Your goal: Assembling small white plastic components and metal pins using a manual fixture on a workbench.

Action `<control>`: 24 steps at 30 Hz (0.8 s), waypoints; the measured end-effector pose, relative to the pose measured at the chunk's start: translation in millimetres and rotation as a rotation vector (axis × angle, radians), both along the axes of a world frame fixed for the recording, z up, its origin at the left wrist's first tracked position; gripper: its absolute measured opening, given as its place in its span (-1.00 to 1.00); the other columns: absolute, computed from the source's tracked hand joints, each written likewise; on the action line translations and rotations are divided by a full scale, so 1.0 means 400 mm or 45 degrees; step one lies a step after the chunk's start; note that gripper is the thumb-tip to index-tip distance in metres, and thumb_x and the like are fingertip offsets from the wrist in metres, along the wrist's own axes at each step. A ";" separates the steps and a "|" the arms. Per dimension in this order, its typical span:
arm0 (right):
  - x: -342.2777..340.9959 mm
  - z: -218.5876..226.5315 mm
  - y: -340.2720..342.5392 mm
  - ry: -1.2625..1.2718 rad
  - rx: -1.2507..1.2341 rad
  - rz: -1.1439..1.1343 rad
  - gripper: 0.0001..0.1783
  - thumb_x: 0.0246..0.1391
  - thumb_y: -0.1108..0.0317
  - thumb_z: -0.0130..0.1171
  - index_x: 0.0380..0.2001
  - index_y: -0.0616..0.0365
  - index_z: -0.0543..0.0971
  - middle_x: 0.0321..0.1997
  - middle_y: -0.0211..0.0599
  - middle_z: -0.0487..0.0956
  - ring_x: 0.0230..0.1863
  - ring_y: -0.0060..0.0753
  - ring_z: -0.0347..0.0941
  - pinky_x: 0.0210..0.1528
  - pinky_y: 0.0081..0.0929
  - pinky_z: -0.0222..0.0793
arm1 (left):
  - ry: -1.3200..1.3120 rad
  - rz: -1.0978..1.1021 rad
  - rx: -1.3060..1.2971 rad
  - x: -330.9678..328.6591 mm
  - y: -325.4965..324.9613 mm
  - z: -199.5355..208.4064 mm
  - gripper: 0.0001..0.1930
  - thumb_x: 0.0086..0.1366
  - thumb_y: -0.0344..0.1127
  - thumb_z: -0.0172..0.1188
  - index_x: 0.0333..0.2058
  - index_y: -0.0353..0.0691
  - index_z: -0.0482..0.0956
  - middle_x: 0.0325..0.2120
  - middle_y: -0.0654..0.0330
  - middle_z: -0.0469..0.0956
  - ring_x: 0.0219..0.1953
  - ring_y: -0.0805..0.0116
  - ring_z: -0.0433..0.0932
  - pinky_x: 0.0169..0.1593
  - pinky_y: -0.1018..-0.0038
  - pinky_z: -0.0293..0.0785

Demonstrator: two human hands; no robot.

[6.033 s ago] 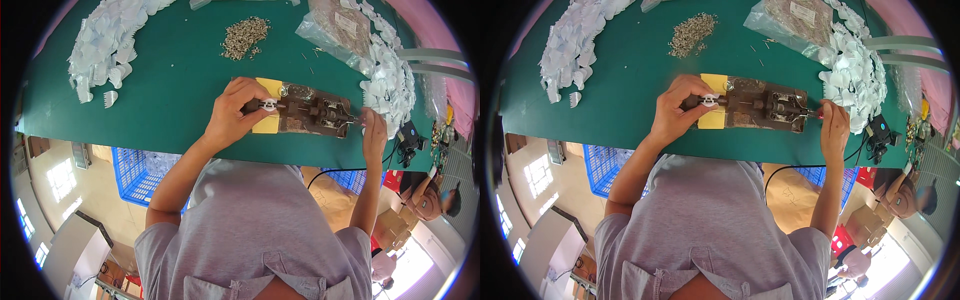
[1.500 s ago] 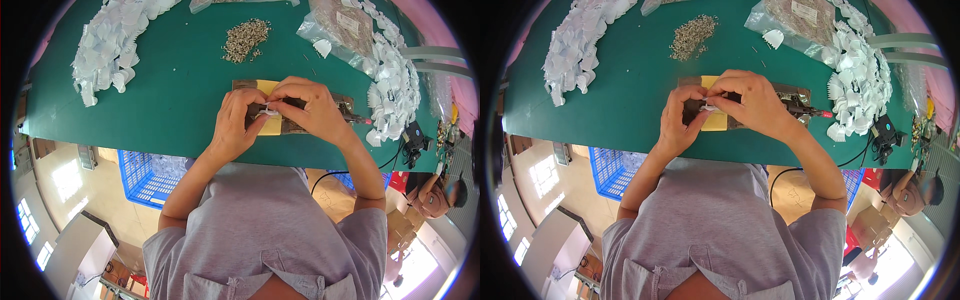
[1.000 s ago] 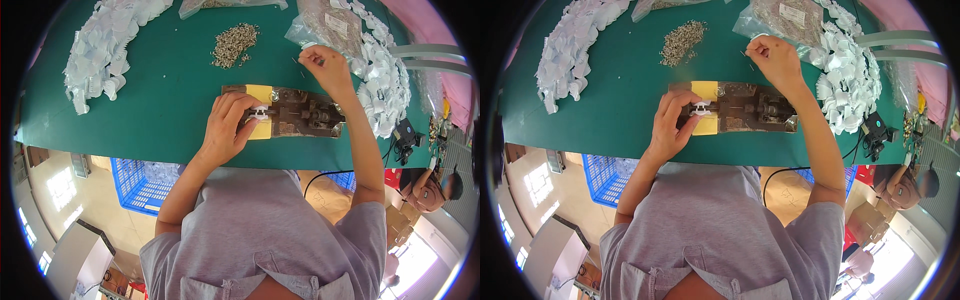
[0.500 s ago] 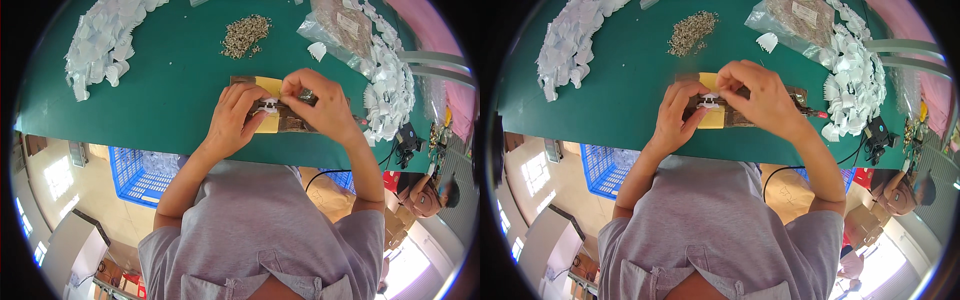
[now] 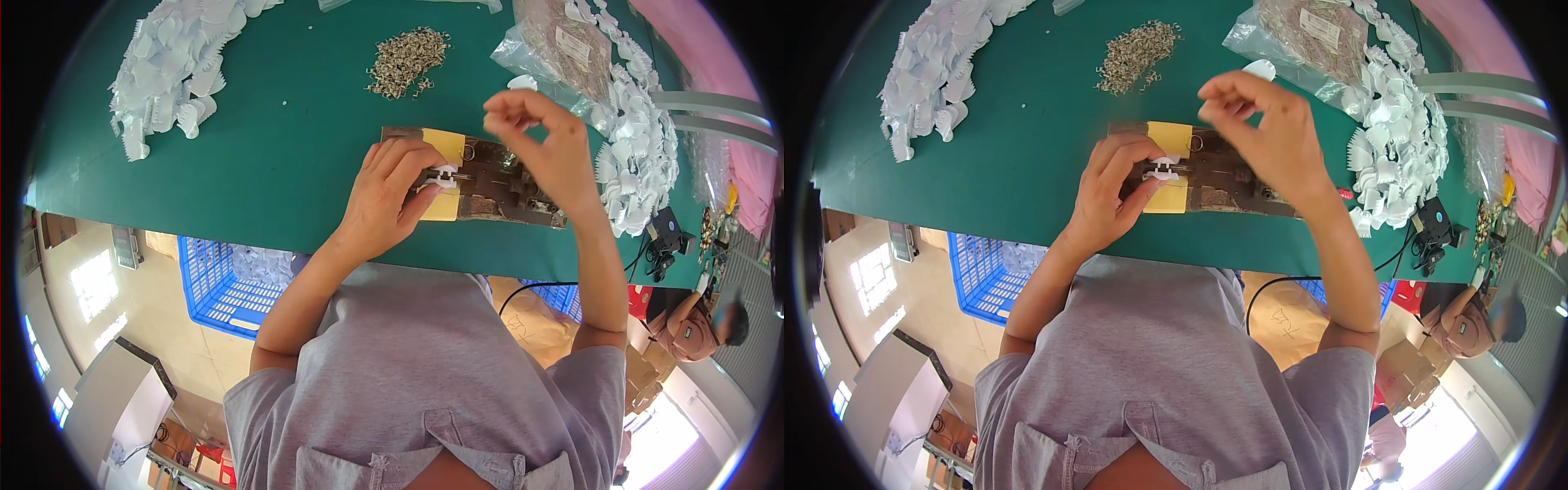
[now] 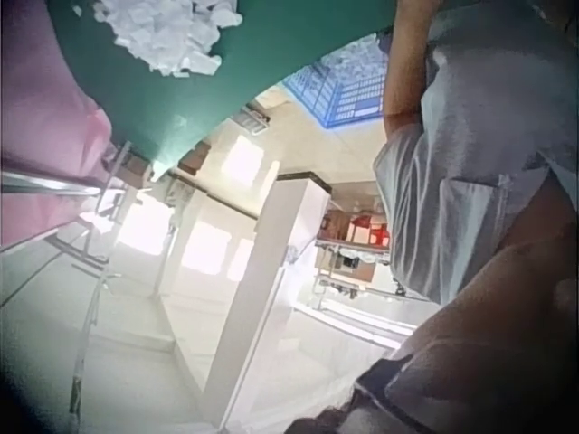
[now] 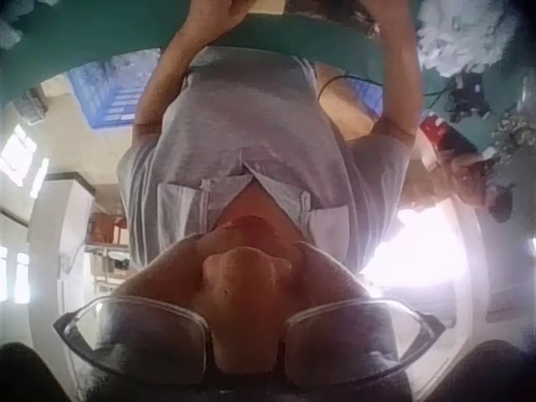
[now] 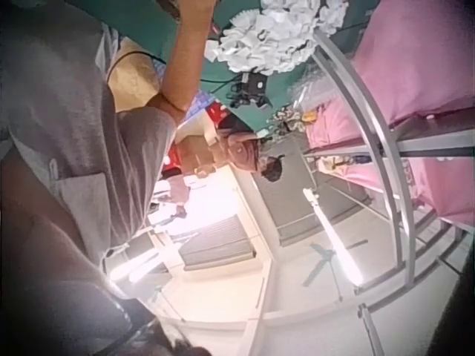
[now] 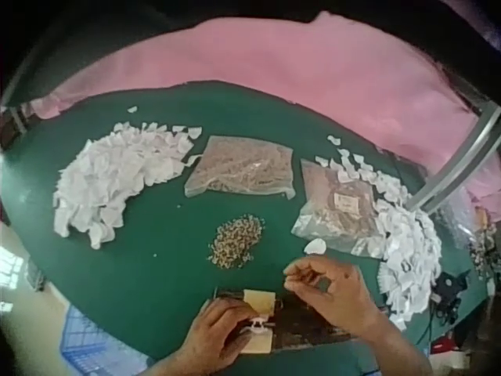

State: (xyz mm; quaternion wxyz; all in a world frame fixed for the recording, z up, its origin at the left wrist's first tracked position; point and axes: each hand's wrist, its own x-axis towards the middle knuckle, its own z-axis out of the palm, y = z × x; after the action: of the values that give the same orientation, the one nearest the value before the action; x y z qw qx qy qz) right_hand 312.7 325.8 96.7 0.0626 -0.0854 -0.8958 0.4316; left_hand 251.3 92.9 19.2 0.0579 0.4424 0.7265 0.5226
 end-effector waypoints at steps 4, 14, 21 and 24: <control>-0.099 -0.070 0.001 -0.021 0.087 0.051 -0.85 0.17 0.42 0.35 -0.19 0.17 0.68 -0.25 -0.29 0.72 -0.24 -0.36 0.67 -0.11 -0.40 0.58 | -0.012 -0.018 0.003 -0.001 0.000 0.005 -0.64 0.18 -0.48 0.35 -0.03 -0.19 0.53 -0.08 0.14 0.56 -0.03 0.02 0.52 0.05 0.15 0.38; -0.184 -0.156 -0.016 -0.084 0.412 0.116 -0.86 0.13 0.30 0.29 -0.33 0.13 0.65 -0.33 -0.25 0.66 -0.30 -0.08 0.64 -0.20 -0.16 0.54 | 0.006 -0.012 0.009 -0.005 -0.003 0.000 -0.60 0.12 -0.55 0.39 -0.05 -0.22 0.56 -0.07 0.13 0.58 -0.05 0.01 0.54 -0.01 0.21 0.44; -0.153 -0.107 0.011 -0.134 0.218 0.089 -0.88 0.14 0.30 0.31 -0.31 0.09 0.64 -0.36 -0.32 0.65 -0.25 -0.17 0.63 -0.19 -0.21 0.54 | 0.021 -0.009 0.011 -0.006 -0.003 0.004 -0.61 0.13 -0.55 0.39 -0.05 -0.22 0.56 -0.07 0.12 0.58 -0.06 0.00 0.54 0.00 0.20 0.43; -0.181 -0.129 -0.008 0.048 0.236 0.159 -0.88 0.13 0.31 0.33 -0.33 0.10 0.63 -0.35 -0.33 0.63 -0.26 -0.19 0.62 -0.20 -0.23 0.52 | 0.035 -0.011 0.022 -0.007 -0.001 0.001 -0.61 0.13 -0.55 0.39 -0.05 -0.22 0.55 -0.07 0.12 0.58 -0.06 0.00 0.53 0.00 0.21 0.43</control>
State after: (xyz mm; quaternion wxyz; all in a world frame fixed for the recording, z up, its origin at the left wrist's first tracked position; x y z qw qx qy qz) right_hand 240.4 322.7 45.0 0.0600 -0.0151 -0.9341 0.3516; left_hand 248.7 92.4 19.6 0.0464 0.4532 0.7207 0.5225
